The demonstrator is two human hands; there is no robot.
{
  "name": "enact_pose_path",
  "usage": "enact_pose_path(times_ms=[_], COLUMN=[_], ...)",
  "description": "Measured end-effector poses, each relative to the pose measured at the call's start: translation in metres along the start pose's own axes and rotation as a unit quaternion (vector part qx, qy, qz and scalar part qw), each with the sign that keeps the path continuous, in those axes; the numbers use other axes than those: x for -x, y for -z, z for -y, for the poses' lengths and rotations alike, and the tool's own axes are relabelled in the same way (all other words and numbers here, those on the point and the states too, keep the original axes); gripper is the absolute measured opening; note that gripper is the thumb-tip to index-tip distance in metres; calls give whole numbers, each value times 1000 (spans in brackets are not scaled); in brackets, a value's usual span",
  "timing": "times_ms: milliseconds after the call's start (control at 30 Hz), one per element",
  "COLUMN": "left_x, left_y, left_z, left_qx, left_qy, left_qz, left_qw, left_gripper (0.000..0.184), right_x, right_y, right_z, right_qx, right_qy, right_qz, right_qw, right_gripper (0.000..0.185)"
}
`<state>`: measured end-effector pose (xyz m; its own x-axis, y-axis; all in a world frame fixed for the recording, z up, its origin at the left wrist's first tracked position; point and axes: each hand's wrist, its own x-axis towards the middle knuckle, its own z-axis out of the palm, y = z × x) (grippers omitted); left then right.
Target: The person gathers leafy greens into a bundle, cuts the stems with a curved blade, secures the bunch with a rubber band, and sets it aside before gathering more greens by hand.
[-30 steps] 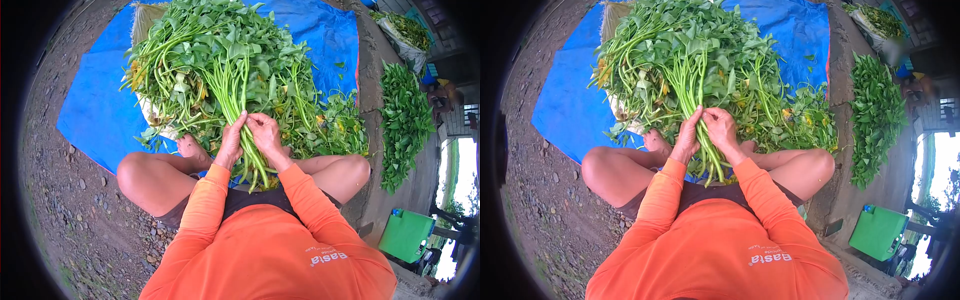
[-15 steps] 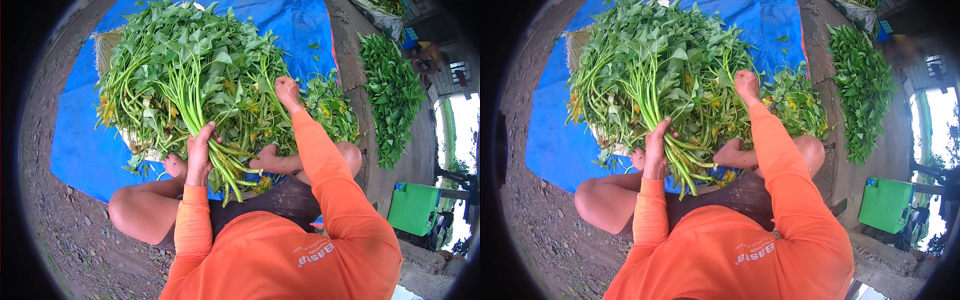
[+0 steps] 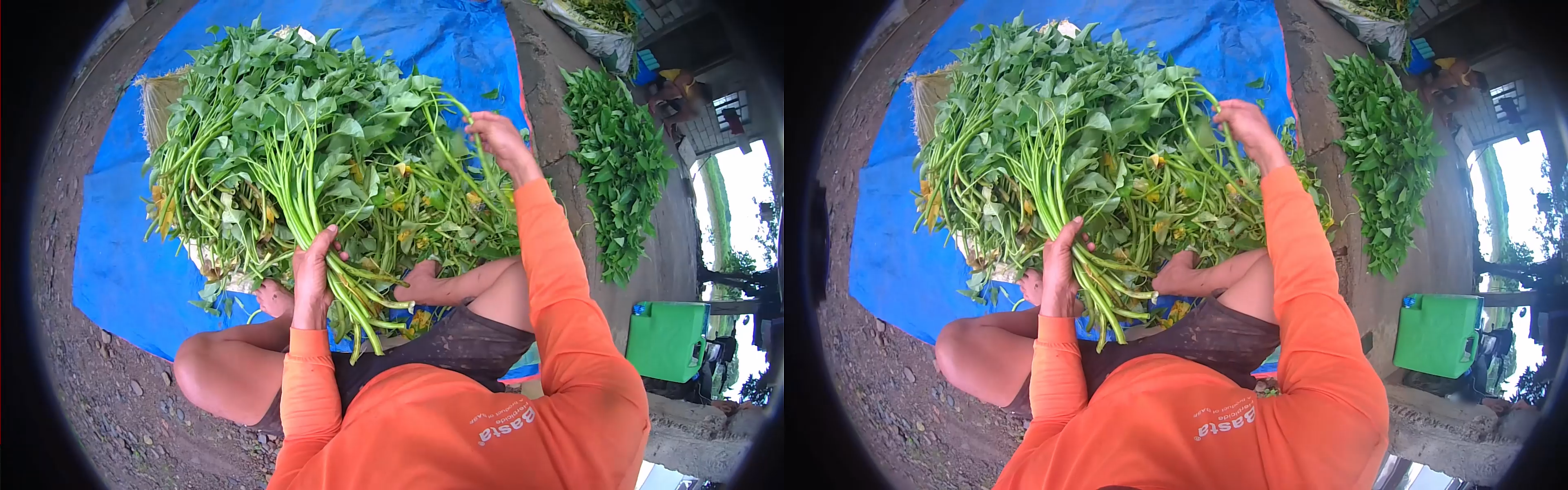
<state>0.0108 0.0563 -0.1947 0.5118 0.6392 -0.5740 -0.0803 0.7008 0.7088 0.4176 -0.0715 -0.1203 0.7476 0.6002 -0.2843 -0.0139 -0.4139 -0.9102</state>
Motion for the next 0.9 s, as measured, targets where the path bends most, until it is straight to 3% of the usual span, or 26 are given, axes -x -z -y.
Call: enact_pose_path(times_ms=[33,133,167,267,300,433,533,667,800,900], left_x=[0,0,-1,2,6,4,10,-1,2,-3], left_y=[1,0,1,2,1,5,4,14,9,9], left_z=[0,0,0,-1,-3,-2,-5,7,7,12], left_qx=[-1,12,12,11,19,8,3,-12,-13,2], left_qy=[-3,1,10,-6,9,2,11,-4,-14,-25], left_qz=[2,6,10,11,6,14,8,17,-2,3], left_qw=[1000,1000,1000,1000,1000,1000,1000,1000,1000,1000], left_gripper=[27,29,30,29,28,28,28,34,31,28], right_x=[-2,24,27,44,56,86,97,107,108,117], right_y=[14,26,30,44,54,26,11,-14,-40,-62], right_z=[-3,11,11,31,31,28,27,35,34,35], right_qx=[-89,-122,-87,-180,-236,-141,7,69,84,218], right_qy=[52,-56,-37,26,12,103,38,59,124,206], right_qz=[19,80,46,14,95,104,139,108,81,20], right_qw=[995,988,994,983,967,979,990,990,985,954], right_gripper=[23,25,32,36,35,34,33,40,58,53])
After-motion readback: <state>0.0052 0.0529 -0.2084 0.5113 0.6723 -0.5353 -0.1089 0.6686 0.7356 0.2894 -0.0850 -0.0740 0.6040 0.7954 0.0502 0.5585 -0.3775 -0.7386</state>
